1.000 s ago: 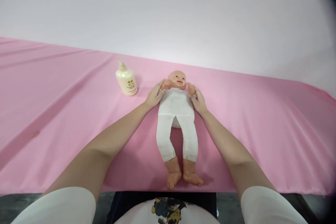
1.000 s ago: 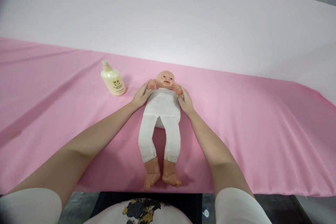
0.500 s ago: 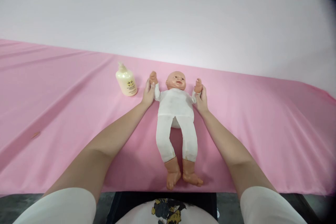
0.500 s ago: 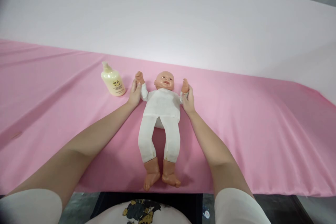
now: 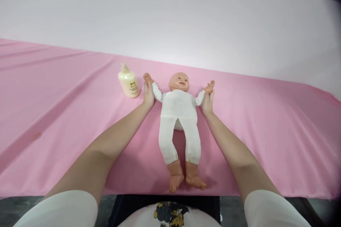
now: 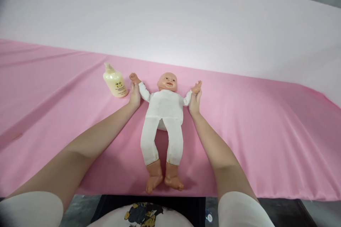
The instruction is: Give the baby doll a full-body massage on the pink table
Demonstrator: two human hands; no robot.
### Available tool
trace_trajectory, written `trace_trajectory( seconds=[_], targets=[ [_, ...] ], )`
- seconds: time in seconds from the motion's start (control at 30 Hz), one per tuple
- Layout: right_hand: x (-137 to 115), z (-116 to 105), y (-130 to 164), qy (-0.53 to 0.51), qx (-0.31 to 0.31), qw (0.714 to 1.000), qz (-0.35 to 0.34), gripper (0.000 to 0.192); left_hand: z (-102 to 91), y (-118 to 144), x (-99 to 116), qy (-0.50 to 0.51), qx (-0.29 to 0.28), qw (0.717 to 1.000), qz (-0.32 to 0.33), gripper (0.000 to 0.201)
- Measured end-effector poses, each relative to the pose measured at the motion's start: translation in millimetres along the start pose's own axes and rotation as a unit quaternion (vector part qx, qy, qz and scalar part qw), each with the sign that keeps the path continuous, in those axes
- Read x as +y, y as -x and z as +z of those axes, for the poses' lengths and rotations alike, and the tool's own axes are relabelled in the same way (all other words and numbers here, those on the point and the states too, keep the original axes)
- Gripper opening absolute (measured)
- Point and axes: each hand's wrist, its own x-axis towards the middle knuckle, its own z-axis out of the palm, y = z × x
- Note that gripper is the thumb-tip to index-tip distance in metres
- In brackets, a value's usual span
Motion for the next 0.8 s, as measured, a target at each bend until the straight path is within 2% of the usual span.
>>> trace_trajectory(
  seconds=[0.07, 0.13, 0.23, 0.27, 0.33, 0.4, 0.47, 0.6, 0.7, 0.8],
  targets=[
    [-17, 2, 5, 0.013, -0.046, 0.998, -0.044, 0.063, 3.0, 6, 10, -0.004, -0.024, 1.000, 0.017, 0.076],
    [-27, 4, 8, 0.041, -0.098, 0.991, -0.075, 0.064, 5.7, 13, 21, -0.025, -0.107, 0.992, 0.056, 0.072],
    [-29, 6, 10, 0.120, -0.201, 0.966, -0.112, 0.061, 8.8, 22, 33, -0.133, -0.252, 0.951, 0.117, 0.068],
    [-28, 6, 10, 0.146, -0.229, 0.955, -0.121, 0.059, 9.5, 24, 36, -0.172, -0.283, 0.935, 0.129, 0.066],
    [-25, 6, 10, 0.173, -0.255, 0.942, -0.133, 0.056, 10.1, 26, 39, -0.217, -0.309, 0.915, 0.143, 0.062],
    [-24, 6, 10, 0.167, -0.241, 0.947, -0.129, 0.057, 9.7, 26, 39, -0.214, -0.296, 0.919, 0.147, 0.063],
    [-24, 6, 11, 0.138, -0.212, 0.961, -0.110, 0.062, 9.1, 25, 40, -0.178, -0.266, 0.937, 0.141, 0.066],
    [-29, 6, 12, 0.053, -0.136, 0.986, -0.086, 0.065, 8.5, 22, 37, -0.070, -0.168, 0.977, 0.108, 0.068],
    [-24, 6, 7, 0.006, -0.067, 0.996, -0.066, 0.063, 4.6, 16, 22, -0.027, -0.080, 0.995, 0.045, 0.074],
    [-4, 3, -2, -0.041, 0.024, 0.999, 0.017, 0.066, -4.3, 8, -3, -0.018, -0.033, 0.999, -0.020, 0.080]
  ],
)
